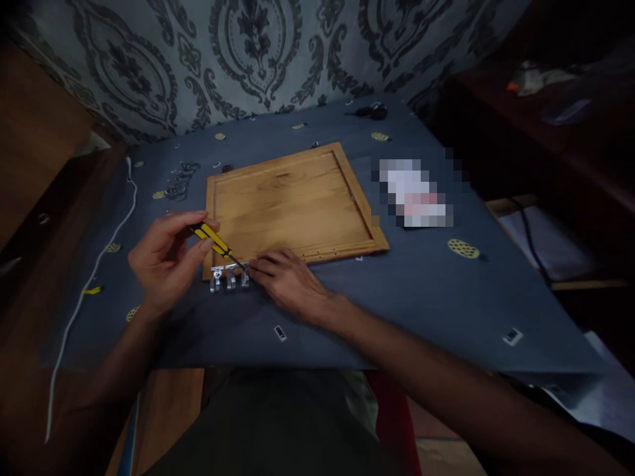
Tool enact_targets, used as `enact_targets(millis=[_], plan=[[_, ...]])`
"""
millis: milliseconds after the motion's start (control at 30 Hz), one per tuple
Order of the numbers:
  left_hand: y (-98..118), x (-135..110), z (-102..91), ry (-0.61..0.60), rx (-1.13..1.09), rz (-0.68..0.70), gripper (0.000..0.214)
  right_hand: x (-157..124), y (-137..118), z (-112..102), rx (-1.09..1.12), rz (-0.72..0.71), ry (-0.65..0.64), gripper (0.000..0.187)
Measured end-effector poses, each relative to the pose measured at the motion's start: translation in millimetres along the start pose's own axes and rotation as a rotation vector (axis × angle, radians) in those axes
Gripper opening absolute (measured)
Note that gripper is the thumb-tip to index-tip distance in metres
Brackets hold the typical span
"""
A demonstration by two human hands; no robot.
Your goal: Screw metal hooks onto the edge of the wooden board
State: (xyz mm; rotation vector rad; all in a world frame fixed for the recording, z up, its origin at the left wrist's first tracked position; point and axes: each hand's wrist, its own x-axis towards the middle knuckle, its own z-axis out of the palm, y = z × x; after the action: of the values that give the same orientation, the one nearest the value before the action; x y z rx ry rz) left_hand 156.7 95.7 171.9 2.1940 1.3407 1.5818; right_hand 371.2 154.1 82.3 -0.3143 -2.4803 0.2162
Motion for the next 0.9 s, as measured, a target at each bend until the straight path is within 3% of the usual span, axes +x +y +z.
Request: enact_targets(millis=[300,600,900], plan=[[-1,6,0.2,0.084,0.089,0.078,0.021,3,-3,-5,0.016,0.020,-0.041,0.032],[1,8,-8.0,-0.017,0.029,0.027,0.027,2,-1,-2,-0.002,0.004,-0.014,0.031],[5,12,-5.5,0.088,0.092,0.089,0.017,3,-1,-2,-0.016,-0.002,0.014,0.027]])
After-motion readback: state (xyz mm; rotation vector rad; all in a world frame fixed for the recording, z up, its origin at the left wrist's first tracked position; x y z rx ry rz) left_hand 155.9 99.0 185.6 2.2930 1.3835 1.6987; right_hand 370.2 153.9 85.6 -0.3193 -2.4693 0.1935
